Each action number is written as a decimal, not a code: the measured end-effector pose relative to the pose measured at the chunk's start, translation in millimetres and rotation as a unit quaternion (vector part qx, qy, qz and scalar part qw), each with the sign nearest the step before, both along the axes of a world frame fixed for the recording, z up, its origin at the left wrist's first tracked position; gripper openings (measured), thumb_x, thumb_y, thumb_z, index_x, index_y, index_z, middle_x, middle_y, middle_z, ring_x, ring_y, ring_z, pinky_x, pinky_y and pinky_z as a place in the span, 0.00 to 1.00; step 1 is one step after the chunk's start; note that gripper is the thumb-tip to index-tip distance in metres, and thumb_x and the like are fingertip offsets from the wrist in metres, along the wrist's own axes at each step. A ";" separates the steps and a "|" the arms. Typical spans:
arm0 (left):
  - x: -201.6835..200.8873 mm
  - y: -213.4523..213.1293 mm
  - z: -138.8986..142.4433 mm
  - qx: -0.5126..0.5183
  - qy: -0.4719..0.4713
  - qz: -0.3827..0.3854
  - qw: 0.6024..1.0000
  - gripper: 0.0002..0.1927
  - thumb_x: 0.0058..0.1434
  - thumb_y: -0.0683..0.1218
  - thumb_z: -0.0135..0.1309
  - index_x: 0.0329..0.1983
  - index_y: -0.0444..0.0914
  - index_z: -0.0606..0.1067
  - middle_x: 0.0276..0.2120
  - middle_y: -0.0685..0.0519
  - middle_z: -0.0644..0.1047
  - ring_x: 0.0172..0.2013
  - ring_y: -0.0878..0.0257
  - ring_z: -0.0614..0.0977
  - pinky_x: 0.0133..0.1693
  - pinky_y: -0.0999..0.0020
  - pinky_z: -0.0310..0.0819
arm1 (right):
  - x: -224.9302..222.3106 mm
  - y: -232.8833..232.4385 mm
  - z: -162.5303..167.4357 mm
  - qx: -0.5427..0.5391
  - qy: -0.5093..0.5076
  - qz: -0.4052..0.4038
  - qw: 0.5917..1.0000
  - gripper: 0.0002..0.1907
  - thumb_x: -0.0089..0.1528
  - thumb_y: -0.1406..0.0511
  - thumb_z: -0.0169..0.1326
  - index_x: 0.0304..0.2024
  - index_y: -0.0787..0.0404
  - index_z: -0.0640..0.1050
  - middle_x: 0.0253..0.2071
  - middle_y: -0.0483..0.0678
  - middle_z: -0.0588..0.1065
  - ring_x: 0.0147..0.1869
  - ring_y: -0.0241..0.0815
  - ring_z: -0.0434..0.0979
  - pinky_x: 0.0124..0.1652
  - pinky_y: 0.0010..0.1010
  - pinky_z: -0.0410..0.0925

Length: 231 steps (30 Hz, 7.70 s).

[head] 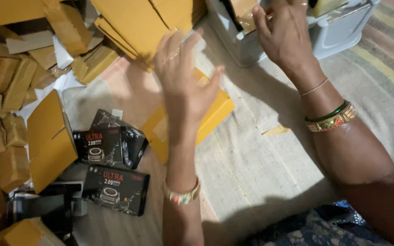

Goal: The person assembles a small yellow cardboard box, places a white foam insert inside, and seals the box with multiple strips of packing tape. The person repeats this process for several boxes, folding flaps and applying tape to secure them.

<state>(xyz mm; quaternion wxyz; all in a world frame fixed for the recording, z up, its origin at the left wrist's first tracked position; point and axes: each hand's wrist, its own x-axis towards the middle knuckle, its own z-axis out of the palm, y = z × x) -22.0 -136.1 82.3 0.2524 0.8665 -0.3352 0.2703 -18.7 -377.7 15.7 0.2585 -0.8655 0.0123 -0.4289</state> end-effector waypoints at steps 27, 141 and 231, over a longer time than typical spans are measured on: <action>40.8 -121.5 -48.7 0.205 0.028 0.095 0.974 0.31 0.63 0.42 0.56 0.69 0.56 0.68 0.69 0.68 0.66 0.74 0.53 0.56 0.63 0.10 0.26 | -77.1 -16.5 -35.8 0.436 0.145 0.198 0.866 0.12 0.63 0.65 0.67 0.33 0.60 0.75 0.32 0.49 0.81 0.35 0.32 0.83 0.33 0.25 0.74; -43.7 114.7 27.3 -0.124 0.088 -0.062 0.986 0.33 0.60 0.46 0.66 0.66 0.37 0.68 0.58 0.45 0.76 0.56 0.52 0.80 0.62 0.65 0.77 | -39.2 117.8 125.9 -0.111 0.118 0.395 0.904 0.13 0.63 0.70 0.66 0.47 0.70 0.78 0.42 0.57 0.80 0.45 0.44 0.84 0.39 0.28 0.78; 1.6 122.9 -56.9 -0.405 0.073 -0.041 0.911 0.06 0.71 0.39 0.59 0.49 0.33 0.78 0.48 0.52 0.80 0.49 0.67 0.82 0.56 0.74 0.75 | 12.3 217.3 42.6 -0.090 -0.106 0.186 0.973 0.17 0.75 0.59 0.46 0.60 0.62 0.66 0.43 0.52 0.71 0.49 0.56 0.68 0.49 0.50 0.58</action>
